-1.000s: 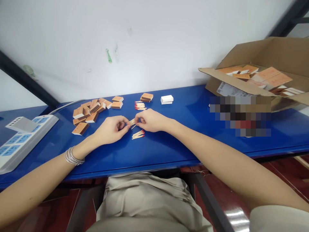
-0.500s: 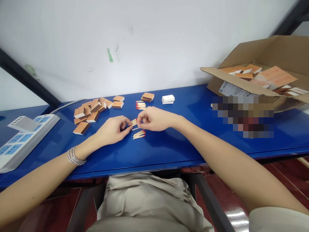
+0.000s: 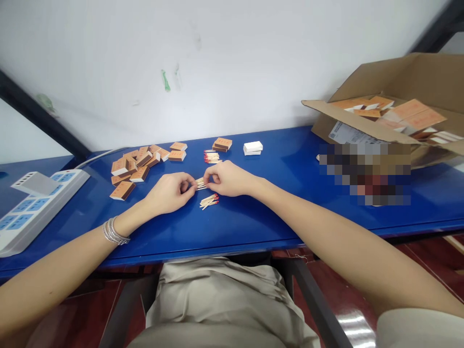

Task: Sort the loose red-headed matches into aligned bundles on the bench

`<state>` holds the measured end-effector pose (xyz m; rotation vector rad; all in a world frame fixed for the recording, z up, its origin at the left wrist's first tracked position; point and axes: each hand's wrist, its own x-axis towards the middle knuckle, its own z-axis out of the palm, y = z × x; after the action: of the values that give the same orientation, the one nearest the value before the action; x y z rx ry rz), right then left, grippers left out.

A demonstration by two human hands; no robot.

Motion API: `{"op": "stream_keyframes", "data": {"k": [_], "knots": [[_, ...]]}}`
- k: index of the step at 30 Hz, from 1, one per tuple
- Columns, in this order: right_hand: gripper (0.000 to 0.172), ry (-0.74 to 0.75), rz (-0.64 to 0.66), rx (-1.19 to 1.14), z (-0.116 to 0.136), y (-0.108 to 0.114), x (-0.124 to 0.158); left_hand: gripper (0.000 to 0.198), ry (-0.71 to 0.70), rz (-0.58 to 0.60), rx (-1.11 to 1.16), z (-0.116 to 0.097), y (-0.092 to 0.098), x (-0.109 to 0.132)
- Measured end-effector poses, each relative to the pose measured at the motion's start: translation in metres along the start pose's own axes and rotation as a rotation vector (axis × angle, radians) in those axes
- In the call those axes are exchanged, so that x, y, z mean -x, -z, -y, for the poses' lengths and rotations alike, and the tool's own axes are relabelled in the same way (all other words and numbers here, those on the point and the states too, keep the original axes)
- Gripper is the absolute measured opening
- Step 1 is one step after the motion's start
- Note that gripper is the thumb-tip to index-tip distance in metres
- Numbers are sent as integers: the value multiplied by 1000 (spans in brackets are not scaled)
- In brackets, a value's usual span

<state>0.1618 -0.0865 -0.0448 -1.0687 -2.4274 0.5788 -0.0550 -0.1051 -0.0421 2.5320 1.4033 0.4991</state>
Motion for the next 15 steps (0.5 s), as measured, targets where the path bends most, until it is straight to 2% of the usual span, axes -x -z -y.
{"op": "stream_keyframes", "data": {"k": [11, 15], "knots": [[15, -9, 54, 51, 4, -2, -1, 19, 52, 3, 38, 1, 1, -2], [14, -4, 67, 27, 6, 7, 2, 19, 64, 9, 46, 1, 1, -3]]}}
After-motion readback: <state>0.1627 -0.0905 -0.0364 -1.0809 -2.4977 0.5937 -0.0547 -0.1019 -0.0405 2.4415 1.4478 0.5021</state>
